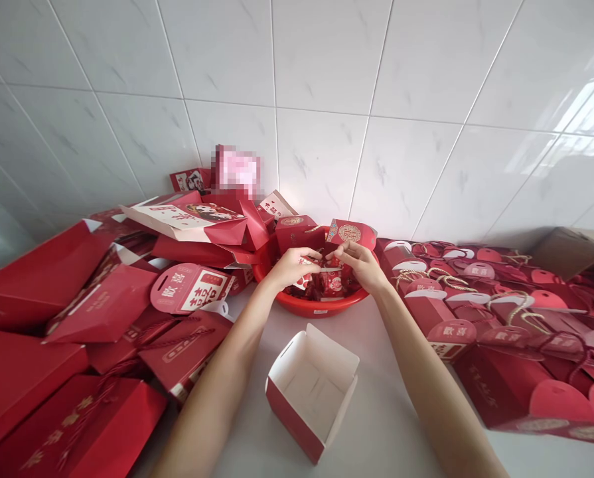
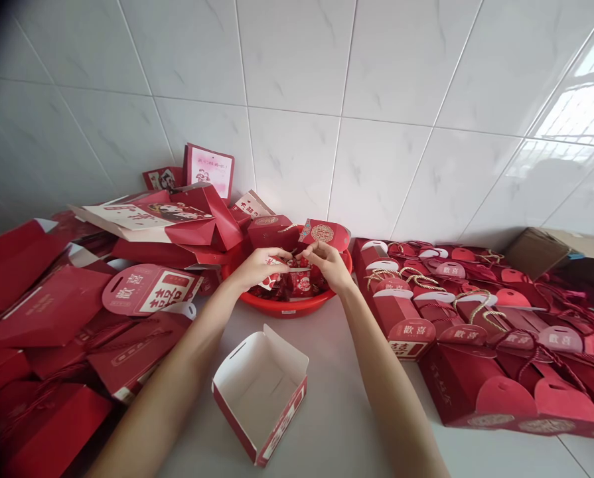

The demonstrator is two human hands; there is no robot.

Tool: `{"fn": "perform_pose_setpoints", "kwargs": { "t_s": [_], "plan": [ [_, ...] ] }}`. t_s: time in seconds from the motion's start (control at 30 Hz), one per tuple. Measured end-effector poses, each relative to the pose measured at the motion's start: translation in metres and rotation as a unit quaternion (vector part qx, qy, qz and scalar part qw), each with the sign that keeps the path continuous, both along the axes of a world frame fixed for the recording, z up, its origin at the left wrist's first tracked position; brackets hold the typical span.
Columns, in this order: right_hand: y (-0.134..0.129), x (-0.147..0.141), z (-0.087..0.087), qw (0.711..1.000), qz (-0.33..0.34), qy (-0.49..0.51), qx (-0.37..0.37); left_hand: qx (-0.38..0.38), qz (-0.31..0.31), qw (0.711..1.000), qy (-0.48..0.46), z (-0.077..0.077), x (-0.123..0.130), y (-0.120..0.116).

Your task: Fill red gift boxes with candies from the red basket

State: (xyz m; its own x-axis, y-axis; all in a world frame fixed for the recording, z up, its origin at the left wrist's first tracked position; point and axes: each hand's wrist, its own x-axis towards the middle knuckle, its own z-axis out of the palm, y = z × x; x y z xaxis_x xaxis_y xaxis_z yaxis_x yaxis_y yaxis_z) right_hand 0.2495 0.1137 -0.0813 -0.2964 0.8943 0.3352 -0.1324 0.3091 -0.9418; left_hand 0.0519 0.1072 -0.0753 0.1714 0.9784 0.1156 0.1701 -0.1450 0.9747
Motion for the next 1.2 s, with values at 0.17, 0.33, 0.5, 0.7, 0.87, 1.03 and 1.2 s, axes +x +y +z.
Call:
{"fn": "perform_pose_setpoints", "kwargs": {
  "t_s": [0.17,0.33,0.5,0.7,0.87,1.03,1.2],
  "plan": [
    [0.001,-0.004,0.002,0.992,-0.092,0.075,-0.034,-0.004,0.042,0.998,-0.041,-0.004,-0.002,0.006],
    [-0.006,-0.024,0.012,0.981,-0.095,0.164,-0.029,-0.074,-0.02,0.991,-0.111,0.004,0.0,-0.001],
    [-0.023,-0.04,0.016,0.979,-0.148,0.122,0.068,-0.193,-0.073,0.963,-0.171,0.013,0.002,-0.009],
    [-0.034,-0.043,0.014,0.994,0.014,-0.02,0.108,-0.099,-0.039,0.982,-0.154,0.012,-0.003,-0.011],
    [-0.022,-0.035,0.012,0.982,-0.166,0.03,0.082,-0.089,-0.005,0.974,-0.209,0.008,0.0,-0.007],
    [-0.011,-0.023,0.007,0.99,-0.127,-0.057,0.025,-0.076,0.005,0.974,-0.214,0.009,0.002,-0.006],
    [-0.005,-0.012,0.006,0.984,-0.092,-0.136,0.068,-0.094,0.051,0.969,-0.223,0.01,0.002,-0.007]
  ]
}}
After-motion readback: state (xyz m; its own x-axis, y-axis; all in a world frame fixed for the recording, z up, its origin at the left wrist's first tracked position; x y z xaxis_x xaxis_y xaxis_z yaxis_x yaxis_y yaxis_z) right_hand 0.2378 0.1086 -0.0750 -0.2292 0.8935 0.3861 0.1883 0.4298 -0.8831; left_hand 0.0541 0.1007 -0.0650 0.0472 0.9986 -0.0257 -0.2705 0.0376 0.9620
